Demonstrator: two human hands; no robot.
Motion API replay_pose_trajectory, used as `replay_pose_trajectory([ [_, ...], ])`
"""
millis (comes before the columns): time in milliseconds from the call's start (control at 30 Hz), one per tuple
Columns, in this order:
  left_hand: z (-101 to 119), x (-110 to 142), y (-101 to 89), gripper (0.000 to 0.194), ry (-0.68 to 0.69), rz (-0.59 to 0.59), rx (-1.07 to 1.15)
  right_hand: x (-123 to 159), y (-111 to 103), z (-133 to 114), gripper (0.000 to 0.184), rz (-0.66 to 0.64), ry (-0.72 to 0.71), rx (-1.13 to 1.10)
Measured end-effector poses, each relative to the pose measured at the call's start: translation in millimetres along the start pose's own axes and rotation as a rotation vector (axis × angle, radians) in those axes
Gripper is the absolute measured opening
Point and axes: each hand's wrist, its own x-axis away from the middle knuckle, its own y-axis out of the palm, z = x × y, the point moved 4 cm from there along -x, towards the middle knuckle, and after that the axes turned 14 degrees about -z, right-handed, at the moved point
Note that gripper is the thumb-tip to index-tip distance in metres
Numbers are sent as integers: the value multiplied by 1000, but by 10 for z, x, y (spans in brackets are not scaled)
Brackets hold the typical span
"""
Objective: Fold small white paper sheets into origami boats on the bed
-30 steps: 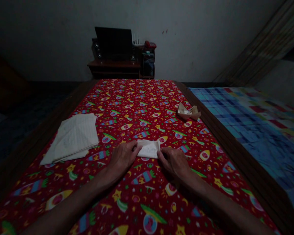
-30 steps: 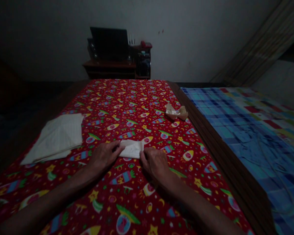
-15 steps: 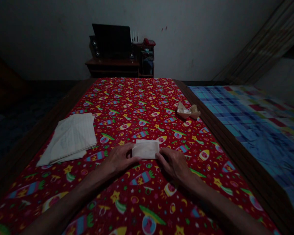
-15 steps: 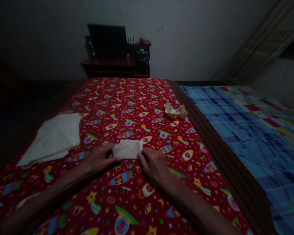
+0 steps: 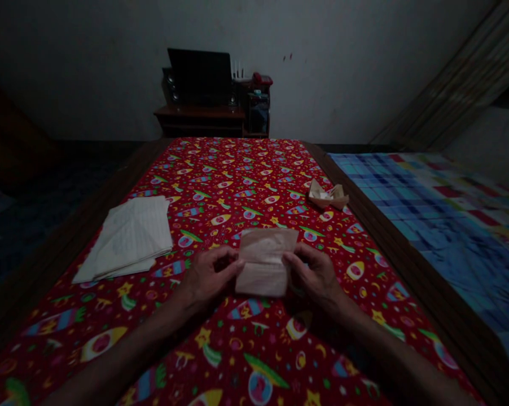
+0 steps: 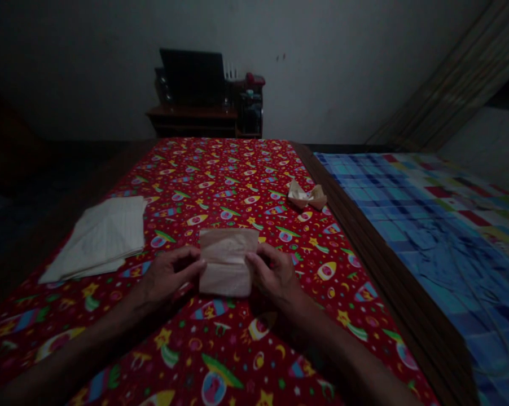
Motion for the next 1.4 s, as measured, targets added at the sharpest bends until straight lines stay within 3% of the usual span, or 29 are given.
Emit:
replay_pose_trajectory([
  [100,24,-27,14,24,-121,-3,167,-160,-24,6,25,-17,76,-90],
  [200,-49,-87,81,28,-184,5,310,-264,38,122,29,-4,151,-42],
  [333,-211,-153,194,38,-262,-114,436,-224,174,273,30,-20,229,36],
  [433,-278,-181,116,40,-271,-147,208,-142,205,249,31,-142,235,224],
  [533,-269,-224,-26,49,-209,-166,-257,-89,155,184,33,-258,231,443],
  [667,-199,-281,-65,57,-76,-201,-650,-116,28,117,34,-208,209,591],
  [867,-48,-143,128,49,58,-4,-925,-334,9,77,23,-150,31,640],
  [1000,-33,137,440,44,171,-112,-943,-450,101,155,23,-202,-46,680],
  [1100,-34,270,574,47,161,-194,-925,-482,141,215,22,-224,-49,685],
  [1400,2,266,569,49,142,-237,-895,-480,147,181,14,-173,-31,634],
])
